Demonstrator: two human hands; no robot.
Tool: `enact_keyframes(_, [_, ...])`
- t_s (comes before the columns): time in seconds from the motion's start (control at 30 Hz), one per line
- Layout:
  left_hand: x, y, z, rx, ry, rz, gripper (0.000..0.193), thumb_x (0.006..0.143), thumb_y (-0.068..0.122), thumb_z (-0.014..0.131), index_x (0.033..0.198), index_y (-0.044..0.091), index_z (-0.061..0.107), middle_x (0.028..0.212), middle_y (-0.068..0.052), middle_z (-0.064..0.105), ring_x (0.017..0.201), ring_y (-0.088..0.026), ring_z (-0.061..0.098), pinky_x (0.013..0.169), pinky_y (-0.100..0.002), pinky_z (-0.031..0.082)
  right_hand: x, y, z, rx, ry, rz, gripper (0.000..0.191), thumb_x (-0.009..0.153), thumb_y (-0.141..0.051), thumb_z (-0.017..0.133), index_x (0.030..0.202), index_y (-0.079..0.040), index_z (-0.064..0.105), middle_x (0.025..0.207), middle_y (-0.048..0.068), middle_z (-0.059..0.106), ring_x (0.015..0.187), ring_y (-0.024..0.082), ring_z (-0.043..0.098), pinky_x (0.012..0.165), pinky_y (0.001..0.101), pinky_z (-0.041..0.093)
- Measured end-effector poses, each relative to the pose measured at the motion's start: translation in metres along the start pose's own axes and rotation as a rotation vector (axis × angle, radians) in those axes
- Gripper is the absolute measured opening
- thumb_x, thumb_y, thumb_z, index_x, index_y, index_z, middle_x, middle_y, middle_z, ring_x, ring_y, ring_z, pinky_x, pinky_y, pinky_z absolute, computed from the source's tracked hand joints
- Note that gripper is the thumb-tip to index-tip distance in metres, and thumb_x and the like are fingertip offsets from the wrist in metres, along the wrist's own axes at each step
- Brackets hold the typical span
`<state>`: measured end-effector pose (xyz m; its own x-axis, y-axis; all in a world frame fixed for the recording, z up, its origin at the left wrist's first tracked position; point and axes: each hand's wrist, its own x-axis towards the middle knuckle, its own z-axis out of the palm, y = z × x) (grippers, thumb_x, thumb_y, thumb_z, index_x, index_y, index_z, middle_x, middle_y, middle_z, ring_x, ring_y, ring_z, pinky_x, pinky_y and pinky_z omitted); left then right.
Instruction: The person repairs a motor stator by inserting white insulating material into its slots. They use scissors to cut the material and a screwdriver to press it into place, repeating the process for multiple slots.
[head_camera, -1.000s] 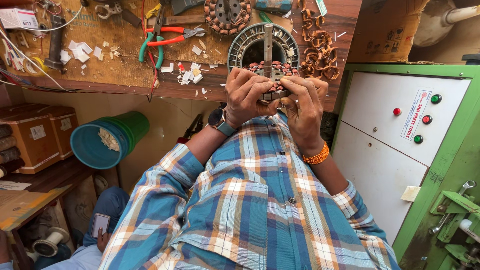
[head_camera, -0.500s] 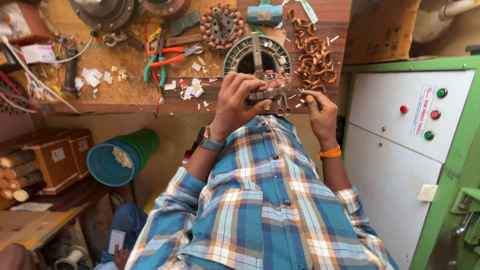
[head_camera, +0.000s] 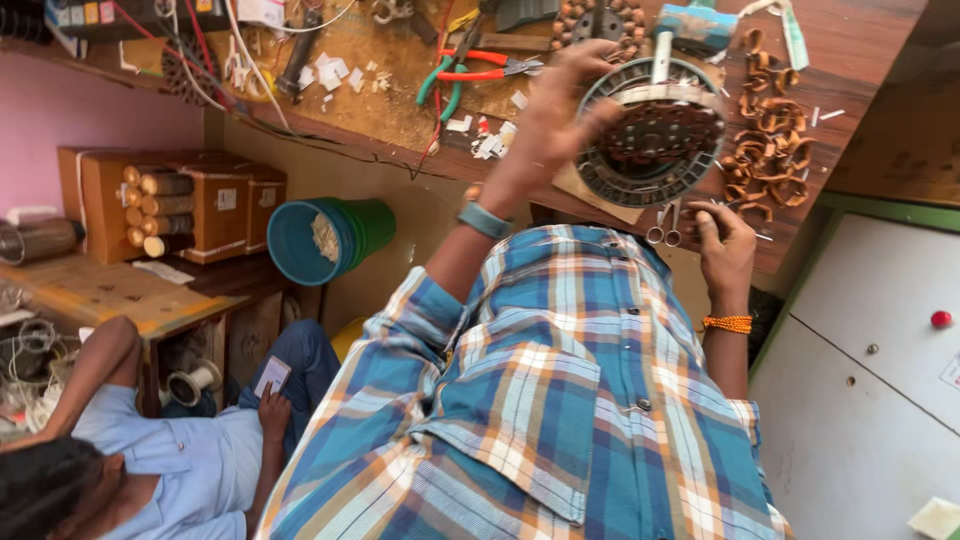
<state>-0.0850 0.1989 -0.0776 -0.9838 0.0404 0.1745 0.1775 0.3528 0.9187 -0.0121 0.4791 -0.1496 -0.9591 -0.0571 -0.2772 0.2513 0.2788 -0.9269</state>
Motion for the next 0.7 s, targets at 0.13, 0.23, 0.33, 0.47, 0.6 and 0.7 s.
enact_keyframes(0.13, [-0.009, -0.034, -0.052, 0.016, 0.132, -0.194, 0.024, 0.103, 0.019, 0.065, 0.119, 0.002, 0.070, 0.108, -0.007, 0.074, 0.099, -0.016, 0.069, 0.089, -0.031, 0.056, 0.004, -0.008, -0.015, -0.001, 0.048, 0.048, 0.018, 0.104, -0.010, 0.059, 0.115, -0.003, 0.073, 0.102, 0.005, 0.073, 0.085, 0.012, 0.067, 0.075, 0.0289, 0.057])
enact_keyframes(0.23, [-0.026, -0.042, -0.076, 0.013, 0.125, -0.439, 0.021, 0.104, 0.019, 0.066, 0.114, 0.002, 0.072, 0.093, -0.004, 0.066, 0.081, -0.010, 0.057, 0.072, -0.026, 0.047, 0.029, -0.015, -0.027, -0.194, 0.144, -0.272, 0.016, 0.104, -0.010, 0.064, 0.113, -0.002, 0.075, 0.109, 0.012, 0.076, 0.100, 0.023, 0.073, 0.088, 0.0371, 0.056])
enact_keyframes(0.33, [-0.035, -0.028, -0.069, 0.046, 0.064, -0.387, 0.019, 0.104, 0.018, 0.063, 0.114, 0.003, 0.070, 0.099, -0.003, 0.070, 0.088, -0.010, 0.064, 0.077, -0.024, 0.051, 0.070, -0.029, -0.025, -0.197, 0.199, -0.258, 0.016, 0.101, -0.011, 0.064, 0.110, -0.004, 0.075, 0.106, 0.013, 0.076, 0.096, 0.028, 0.074, 0.086, 0.0391, 0.057])
enact_keyframes(0.47, [-0.030, 0.018, -0.043, 0.123, -0.012, -0.269, 0.018, 0.104, 0.017, 0.062, 0.114, 0.004, 0.070, 0.100, -0.006, 0.075, 0.092, -0.013, 0.071, 0.082, -0.026, 0.055, 0.119, -0.059, -0.004, -0.449, 0.246, -0.497, 0.011, 0.100, -0.012, 0.067, 0.107, -0.008, 0.074, 0.108, 0.013, 0.073, 0.100, 0.035, 0.071, 0.089, 0.0449, 0.057])
enact_keyframes(0.6, [-0.016, 0.061, -0.010, 0.338, -0.027, -0.008, 0.023, 0.099, 0.016, 0.070, 0.120, 0.008, 0.069, 0.111, -0.010, 0.070, 0.109, -0.025, 0.063, 0.097, -0.038, 0.050, 0.142, -0.084, 0.021, -0.802, 0.161, -0.459, 0.024, 0.101, -0.014, 0.062, 0.125, -0.010, 0.067, 0.113, 0.014, 0.069, 0.095, 0.036, 0.069, 0.076, 0.0471, 0.057])
enact_keyframes(0.7, [-0.001, 0.078, 0.016, 0.495, 0.055, 0.167, 0.042, 0.091, 0.020, 0.077, 0.127, 0.006, 0.064, 0.125, -0.014, 0.062, 0.119, -0.034, 0.053, 0.105, -0.046, 0.041, 0.144, -0.085, 0.030, -0.767, 0.058, -0.349, 0.029, 0.099, -0.018, 0.063, 0.126, -0.008, 0.063, 0.109, 0.019, 0.065, 0.091, 0.037, 0.069, 0.071, 0.0486, 0.057])
